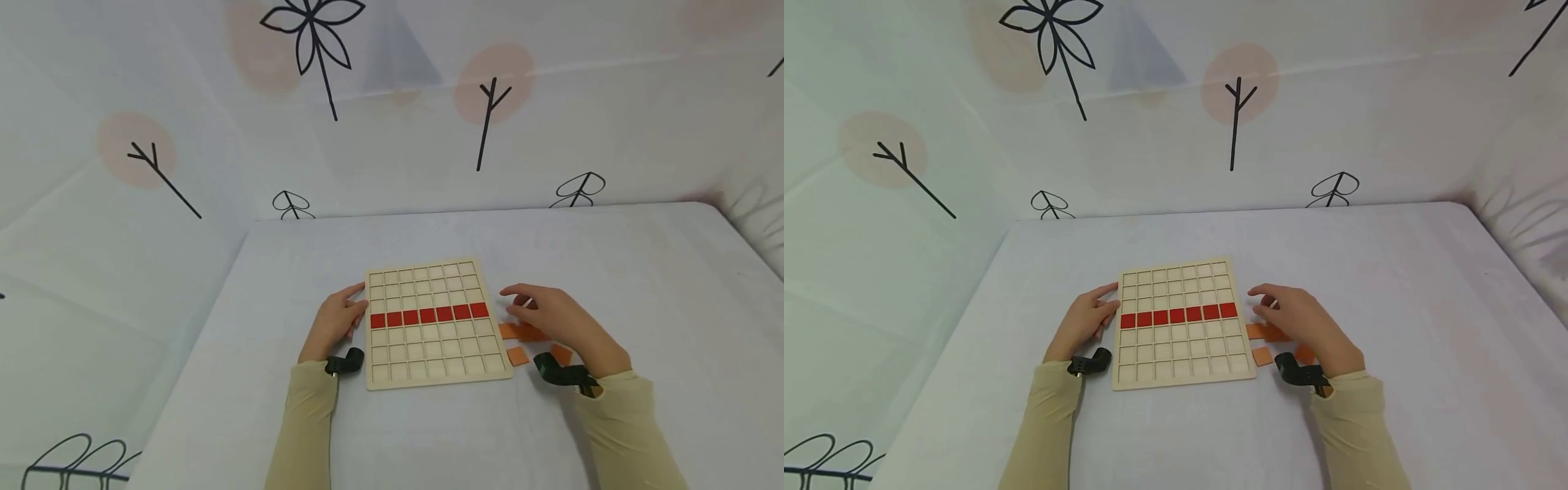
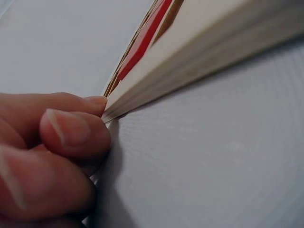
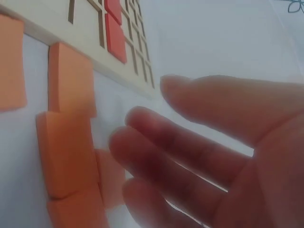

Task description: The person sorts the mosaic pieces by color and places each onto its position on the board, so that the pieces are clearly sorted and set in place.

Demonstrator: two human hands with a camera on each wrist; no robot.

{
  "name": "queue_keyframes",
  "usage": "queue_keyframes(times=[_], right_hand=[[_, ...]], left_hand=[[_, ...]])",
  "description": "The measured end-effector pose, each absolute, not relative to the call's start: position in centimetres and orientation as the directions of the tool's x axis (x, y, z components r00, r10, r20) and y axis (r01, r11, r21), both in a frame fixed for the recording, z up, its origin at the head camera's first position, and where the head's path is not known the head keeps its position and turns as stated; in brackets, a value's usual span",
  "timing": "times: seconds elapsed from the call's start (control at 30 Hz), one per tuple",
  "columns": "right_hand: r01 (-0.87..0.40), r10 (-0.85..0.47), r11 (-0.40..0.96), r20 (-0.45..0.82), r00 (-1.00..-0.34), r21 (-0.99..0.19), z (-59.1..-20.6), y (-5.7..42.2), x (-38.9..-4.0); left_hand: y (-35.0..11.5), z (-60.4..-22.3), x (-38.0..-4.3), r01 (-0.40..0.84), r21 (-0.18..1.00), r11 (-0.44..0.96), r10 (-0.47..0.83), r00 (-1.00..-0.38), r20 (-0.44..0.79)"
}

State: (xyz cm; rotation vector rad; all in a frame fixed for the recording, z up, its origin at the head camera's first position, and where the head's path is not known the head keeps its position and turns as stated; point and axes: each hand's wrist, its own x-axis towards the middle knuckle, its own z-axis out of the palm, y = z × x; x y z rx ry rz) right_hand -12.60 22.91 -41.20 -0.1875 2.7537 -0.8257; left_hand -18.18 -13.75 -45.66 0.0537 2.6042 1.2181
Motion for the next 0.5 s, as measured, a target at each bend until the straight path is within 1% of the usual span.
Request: queue_keyframes(times=[0.23, 0.5], right_hand=[[-0.009, -0.168, 0.842, -0.247, -0.954, -0.539, -41.0, 23.6, -12.8], [0.013, -0.156, 0.849, -0.273, -0.949, -0.528, -41.2, 24.4, -12.7]], left_hand=[[-13.8, -45.5, -18.2, -0.071, 0.772, 0.632, 0.143, -0.968, -0.206], [-13.9, -45.7, -18.2, -0.083, 0.776, 0.625, 0.148, -0.964, -0.222]])
